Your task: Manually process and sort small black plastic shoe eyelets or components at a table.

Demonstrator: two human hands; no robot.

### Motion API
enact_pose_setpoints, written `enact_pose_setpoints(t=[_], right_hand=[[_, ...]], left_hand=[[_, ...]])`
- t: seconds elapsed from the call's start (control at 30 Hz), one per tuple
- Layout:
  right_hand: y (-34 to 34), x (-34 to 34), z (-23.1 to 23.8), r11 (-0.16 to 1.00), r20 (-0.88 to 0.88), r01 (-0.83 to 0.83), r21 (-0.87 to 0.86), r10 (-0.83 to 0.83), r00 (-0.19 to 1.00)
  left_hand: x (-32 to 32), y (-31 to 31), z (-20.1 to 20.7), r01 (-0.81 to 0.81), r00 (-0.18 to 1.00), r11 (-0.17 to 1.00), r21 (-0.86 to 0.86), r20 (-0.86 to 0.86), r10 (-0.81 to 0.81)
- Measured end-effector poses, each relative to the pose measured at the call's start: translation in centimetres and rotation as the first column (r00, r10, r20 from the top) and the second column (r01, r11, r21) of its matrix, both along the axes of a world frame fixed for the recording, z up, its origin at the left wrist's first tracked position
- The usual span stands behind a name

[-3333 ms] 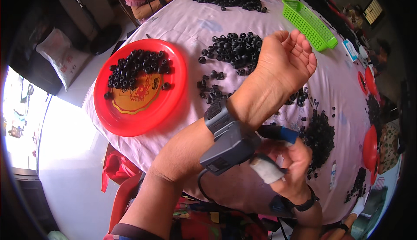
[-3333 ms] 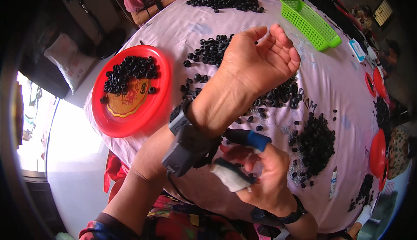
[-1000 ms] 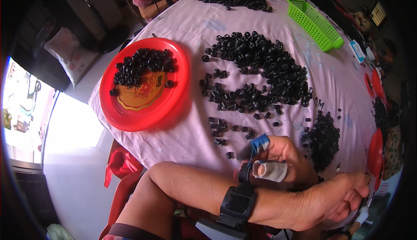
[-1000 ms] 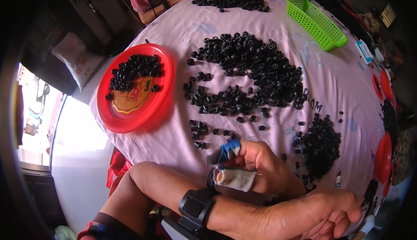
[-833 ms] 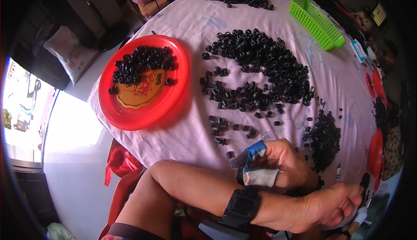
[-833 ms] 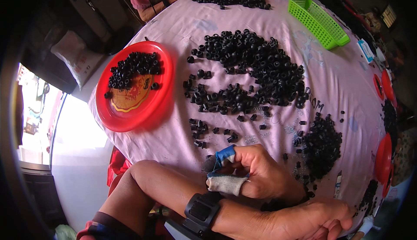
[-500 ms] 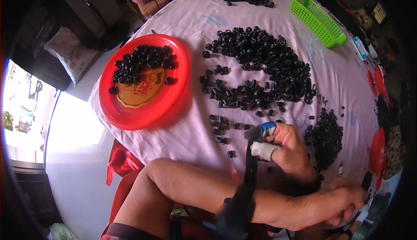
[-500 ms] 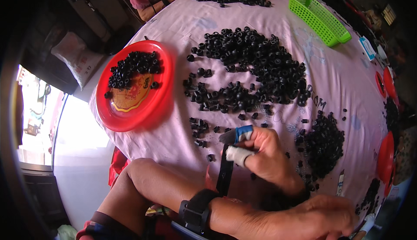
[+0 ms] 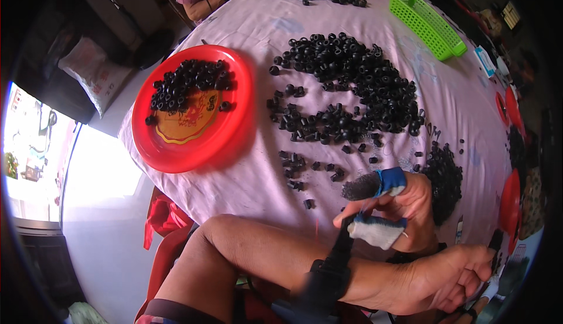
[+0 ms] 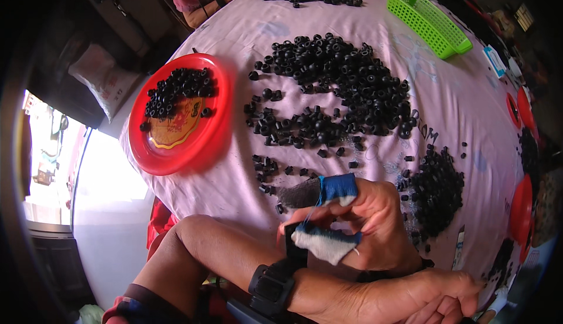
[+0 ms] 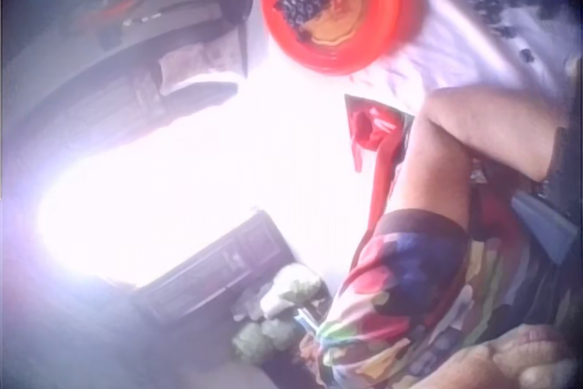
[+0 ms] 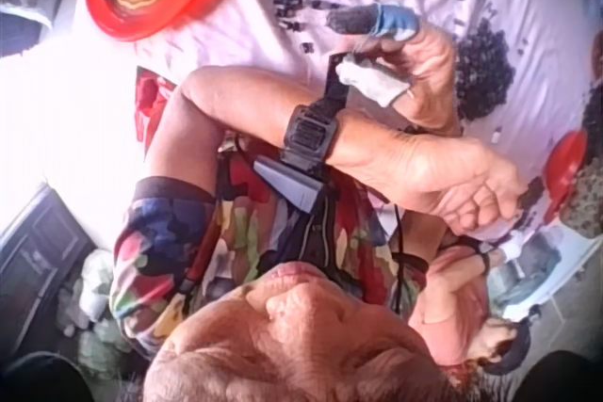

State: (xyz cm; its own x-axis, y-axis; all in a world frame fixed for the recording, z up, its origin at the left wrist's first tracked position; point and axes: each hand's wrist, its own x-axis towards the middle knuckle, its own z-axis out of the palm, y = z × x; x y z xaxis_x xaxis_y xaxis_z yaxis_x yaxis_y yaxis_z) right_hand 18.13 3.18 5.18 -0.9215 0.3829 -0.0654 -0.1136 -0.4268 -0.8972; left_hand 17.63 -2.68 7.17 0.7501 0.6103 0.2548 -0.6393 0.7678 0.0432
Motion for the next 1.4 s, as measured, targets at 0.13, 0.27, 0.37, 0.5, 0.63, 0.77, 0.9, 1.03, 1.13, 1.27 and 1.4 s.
enact_pose_setpoints(t=[0.13, 0.27, 0.37, 0.5, 0.63, 0.77, 0.9, 1.03, 1.13, 1.27, 1.4], right_hand=[[3.0, 2.1, -1.4, 0.994, -0.003, 0.084, 0.074, -0.084, 0.997], [4.6, 4.2, -1.1, 0.958, -0.019, 0.191, 0.214, -0.191, 0.981], [5.9, 5.6, -1.4, 0.916, -0.048, 0.261, 0.304, -0.259, 0.965], [8.0, 4.7, -2.8, 0.882, -0.118, 0.292, 0.37, -0.267, 0.956], [8.3, -3.4, -6.2, 0.899, -0.186, 0.226, 0.376, -0.165, 0.969], [9.4, -3.3, -10.8, 0.879, -0.164, 0.279, 0.387, -0.232, 0.959], [11.9, 1.4, -13.1, 0.717, -0.168, 0.484, 0.501, -0.469, 0.867], [15.2, 9.7, -10.9, 0.519, -0.133, 0.532, 0.669, -0.62, 0.773], [16.4, 15.9, -8.9, 0.331, -0.14, 0.539, 0.774, -0.742, 0.656], [16.3, 15.6, -4.3, 0.307, -0.118, 0.736, 0.604, -0.878, 0.463], [16.0, 12.2, -2.1, 0.8, -0.02, 0.56, 0.215, -0.569, 0.822]], left_hand=[[0.0, 1.2, -0.6, 0.017, 0.991, 0.999, -0.046, 0.13, -0.011], [-0.1, 1.6, -0.3, -0.056, 0.992, 0.998, -0.017, 0.11, 0.057], [-0.5, 2.6, -0.5, -0.12, 0.989, 0.993, -0.001, 0.09, 0.12], [-2.9, 7.7, -0.9, -0.373, 0.906, 0.909, 0.188, -0.139, 0.401], [-5.9, 13.0, -5.5, -0.759, 0.65, 0.584, 0.287, 0.292, 0.702], [-9.4, 9.1, -5.5, -0.754, 0.462, 0.416, 0.509, -0.041, 0.886], [-9.7, 9.2, -5.4, -0.533, 0.355, 0.391, 0.75, -0.221, 0.908], [-7.0, 10.7, -4.1, -0.334, 0.165, 0.307, 0.891, -0.266, 0.95], [-8.1, 9.9, -1.4, -0.14, 0.046, 0.258, 0.956, -0.254, 0.966], [-9.0, 11.3, -0.5, 0.222, -0.2, 0.16, 0.962, -0.116, 0.973], [-15.9, 6.2, -1.5, -0.334, -0.028, 0.368, 0.868, -0.399, 0.916]])
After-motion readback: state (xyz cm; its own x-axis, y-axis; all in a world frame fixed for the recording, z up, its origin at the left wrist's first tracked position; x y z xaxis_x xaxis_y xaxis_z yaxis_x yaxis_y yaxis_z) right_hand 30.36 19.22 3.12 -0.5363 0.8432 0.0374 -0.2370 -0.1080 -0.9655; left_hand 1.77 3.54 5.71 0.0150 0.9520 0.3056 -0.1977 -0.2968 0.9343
